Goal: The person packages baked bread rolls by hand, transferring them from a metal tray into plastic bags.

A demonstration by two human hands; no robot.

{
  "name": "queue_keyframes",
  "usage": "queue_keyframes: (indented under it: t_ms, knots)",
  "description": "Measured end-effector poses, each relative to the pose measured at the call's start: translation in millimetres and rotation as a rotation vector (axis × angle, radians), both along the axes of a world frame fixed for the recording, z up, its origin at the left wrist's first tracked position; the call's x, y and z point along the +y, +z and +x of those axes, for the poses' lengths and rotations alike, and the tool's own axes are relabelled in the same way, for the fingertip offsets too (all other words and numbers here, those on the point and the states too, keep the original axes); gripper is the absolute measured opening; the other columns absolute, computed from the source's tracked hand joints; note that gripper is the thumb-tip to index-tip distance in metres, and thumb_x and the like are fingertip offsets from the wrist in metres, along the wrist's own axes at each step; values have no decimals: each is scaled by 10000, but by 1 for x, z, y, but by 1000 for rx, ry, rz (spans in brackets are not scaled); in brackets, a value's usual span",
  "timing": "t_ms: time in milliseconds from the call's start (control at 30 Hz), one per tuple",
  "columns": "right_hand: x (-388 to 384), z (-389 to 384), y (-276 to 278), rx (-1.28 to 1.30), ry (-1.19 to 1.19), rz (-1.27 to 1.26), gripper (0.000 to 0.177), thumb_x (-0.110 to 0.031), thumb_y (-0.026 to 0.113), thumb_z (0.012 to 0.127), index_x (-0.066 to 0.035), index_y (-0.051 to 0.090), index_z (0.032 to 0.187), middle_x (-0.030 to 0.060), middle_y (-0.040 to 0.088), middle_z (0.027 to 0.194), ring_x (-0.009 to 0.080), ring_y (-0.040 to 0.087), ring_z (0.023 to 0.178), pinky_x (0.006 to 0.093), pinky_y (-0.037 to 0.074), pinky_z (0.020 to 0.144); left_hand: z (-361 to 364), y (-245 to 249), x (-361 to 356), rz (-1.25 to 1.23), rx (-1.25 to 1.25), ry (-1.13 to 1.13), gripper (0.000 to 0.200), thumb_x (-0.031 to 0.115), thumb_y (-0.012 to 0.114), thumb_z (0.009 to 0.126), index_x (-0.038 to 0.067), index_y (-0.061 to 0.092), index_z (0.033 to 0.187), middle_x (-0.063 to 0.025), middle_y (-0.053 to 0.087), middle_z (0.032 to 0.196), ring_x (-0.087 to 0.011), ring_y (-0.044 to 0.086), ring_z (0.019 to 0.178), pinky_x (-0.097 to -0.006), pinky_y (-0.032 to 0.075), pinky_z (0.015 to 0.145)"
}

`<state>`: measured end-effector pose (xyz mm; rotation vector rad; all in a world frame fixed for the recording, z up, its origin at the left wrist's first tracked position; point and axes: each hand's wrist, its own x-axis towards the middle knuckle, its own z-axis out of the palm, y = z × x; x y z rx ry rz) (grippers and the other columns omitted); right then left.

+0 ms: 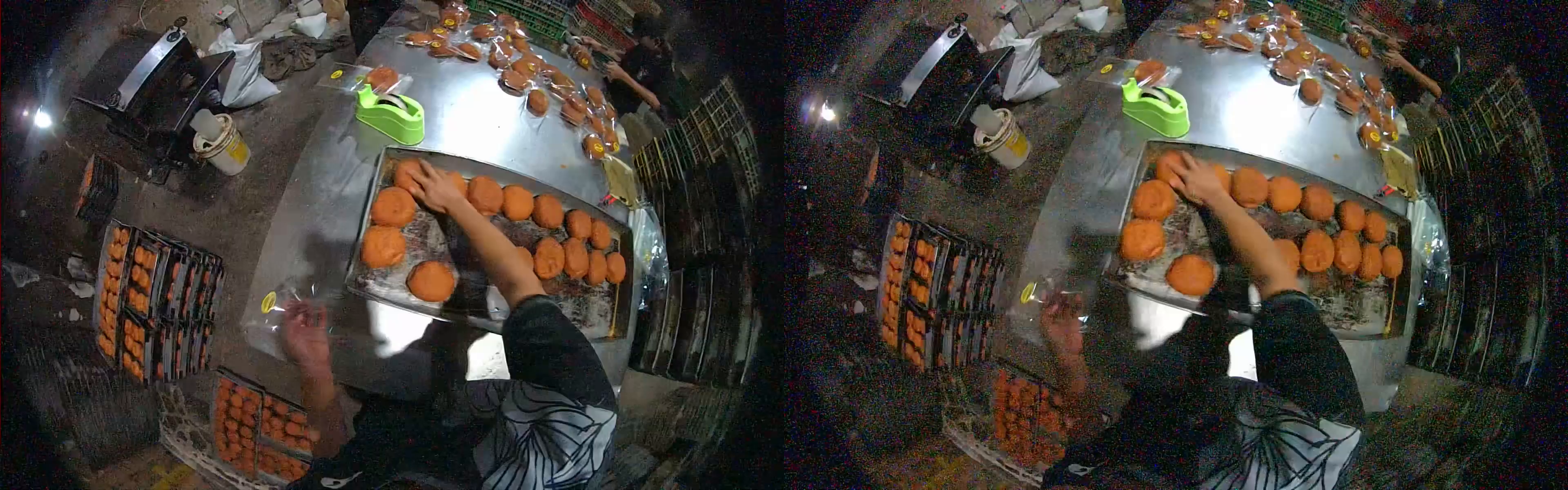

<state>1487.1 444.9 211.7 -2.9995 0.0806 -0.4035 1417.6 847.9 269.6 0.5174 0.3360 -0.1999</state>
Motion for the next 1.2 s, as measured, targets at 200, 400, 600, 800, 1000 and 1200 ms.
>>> queue_keyframes:
  t_ms: [200, 400, 600, 800, 1000, 1200]
  knots:
    - [15, -130, 32, 74, -255, 12, 587, -364, 585, 719, -80, 397, 1197, 251, 310, 1240, 404, 373, 1083, 426, 333, 904, 38, -3, 30, -40, 18, -19, 437, 113, 468, 718, 65, 404, 1147, -141, 493, 1024, -273, 498, 962, -519, 364, 884]
    - [130, -157, 140, -547, -210, 300, 583, -153, 689, 563, -32, 495, 1099, 156, 508, 1052, 289, 470, 961, 386, 375, 802, 47, 10, -71, -168, -212, -92, 615, 249, 404, 777, 16, 141, 1282, -149, 488, 1017, -291, 508, 939, -492, 342, 914]
    - [154, -232, 182, -500, -171, 515, 726, -58, 654, 541, -73, 390, 1218, 132, 545, 922, 269, 513, 772, 356, 394, 670, -53, 59, -173, 262, -612, -611, 420, 273, 402, 825, 8, 347, 1146, -116, 508, 1002, -251, 522, 891, -409, 384, 871]
    - [130, -293, 172, -640, -441, 470, 676, -132, 665, 619, -57, 374, 1224, 147, 512, 994, 286, 519, 845, 323, 438, 734, -136, 5, -219, -198, -268, -894, 391, 306, 432, 821, 11, 427, 1078, -108, 487, 1083, -209, 505, 923, -362, 417, 799]
    - [96, -402, 132, -563, -697, 646, 698, -24, 664, 615, -30, 333, 1230, 134, 485, 1065, 237, 531, 873, 325, 437, 764, -236, 42, -237, 93, -28, -1132, 244, 224, 506, 788, 23, 546, 919, -68, 581, 797, -199, 557, 743, -352, 448, 713]
    - [-29, -394, 218, -486, -676, 749, 154, -115, 561, 735, -3, 605, 830, 153, 605, 774, 245, 595, 742, 322, 460, 661, -309, 4, -228, 629, -980, -1678, 369, 162, 655, 702, 13, 479, 990, -51, 540, 941, -161, 512, 804, -301, 413, 731]
